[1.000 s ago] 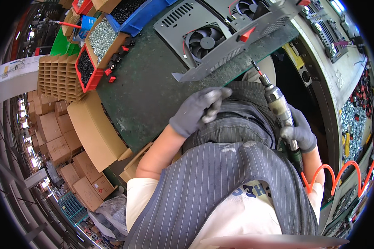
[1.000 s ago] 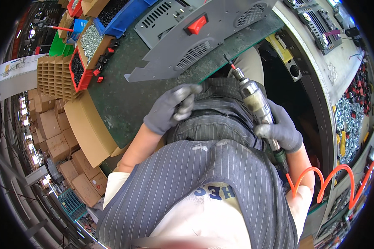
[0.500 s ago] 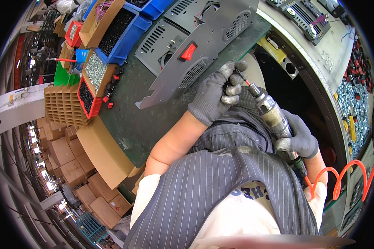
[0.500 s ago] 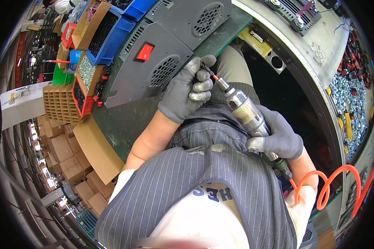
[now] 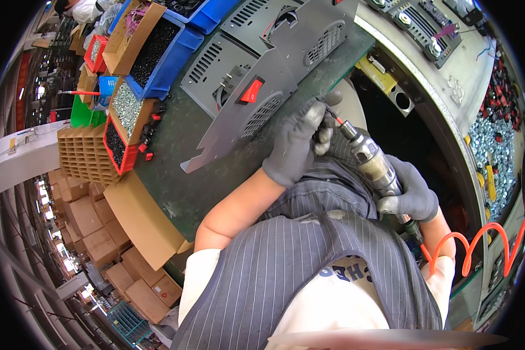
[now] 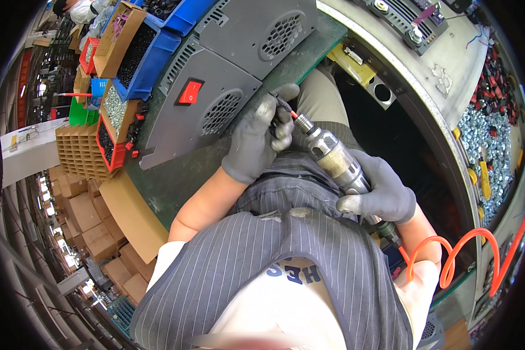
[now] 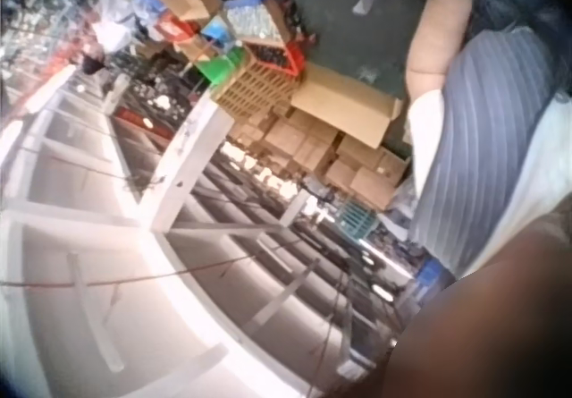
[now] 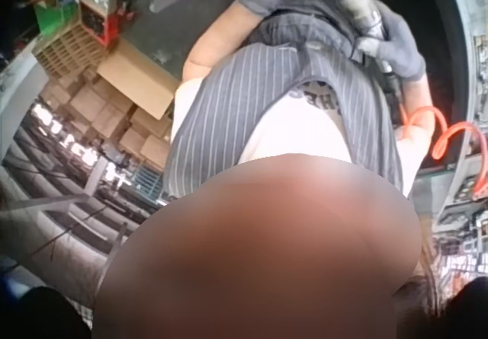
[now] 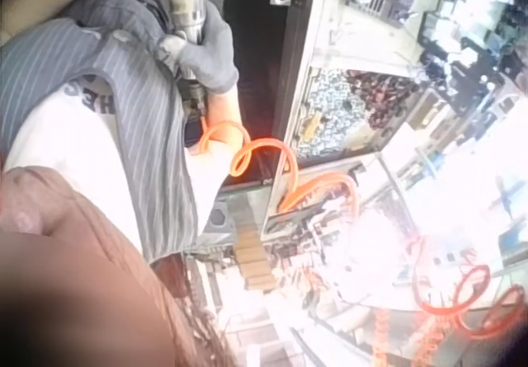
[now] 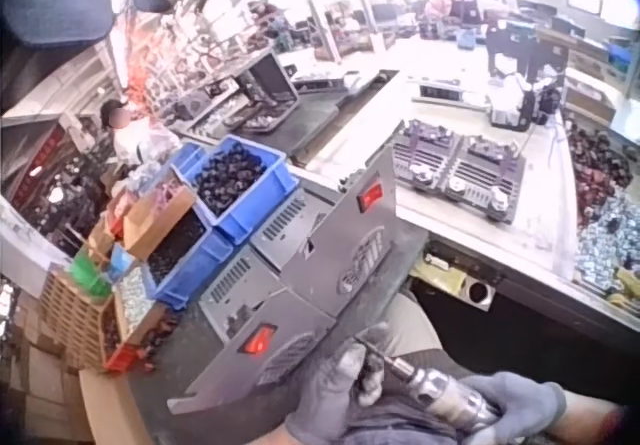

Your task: The recorder uses an air screwdriver to attach a cooling fan and small components to a metal electronics enclosure or power supply unit.

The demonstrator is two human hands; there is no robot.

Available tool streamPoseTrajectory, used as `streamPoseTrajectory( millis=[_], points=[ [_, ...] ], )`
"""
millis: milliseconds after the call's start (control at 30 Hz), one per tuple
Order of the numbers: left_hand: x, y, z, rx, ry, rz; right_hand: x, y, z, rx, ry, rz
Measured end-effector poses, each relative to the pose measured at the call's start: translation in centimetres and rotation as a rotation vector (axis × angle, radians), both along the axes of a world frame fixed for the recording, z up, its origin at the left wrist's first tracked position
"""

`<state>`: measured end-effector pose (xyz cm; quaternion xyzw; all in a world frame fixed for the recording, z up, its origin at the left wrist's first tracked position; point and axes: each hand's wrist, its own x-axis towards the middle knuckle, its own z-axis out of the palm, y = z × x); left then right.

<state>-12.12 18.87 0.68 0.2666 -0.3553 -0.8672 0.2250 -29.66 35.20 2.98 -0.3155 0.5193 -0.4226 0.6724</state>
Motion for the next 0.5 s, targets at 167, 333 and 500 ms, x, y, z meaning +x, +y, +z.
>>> streamPoseTrajectory(
  millis=[167,333,500],
  points=[
    [4.9,-1.2,0.1,-0.3,-0.295,-0.424,-3.1,-1.7,1.7,0.065,0.16,-0.035],
    [13.6,-4.9,3.4,-0.138,-0.68,-0.805,-6.1,-4.0,3.8,0.035,0.32,-0.103],
    [15.4,-9.9,6.2,-0.534,-1.027,-0.341,-6.9,-6.3,4.5,0.035,0.385,-0.095]
  ],
)
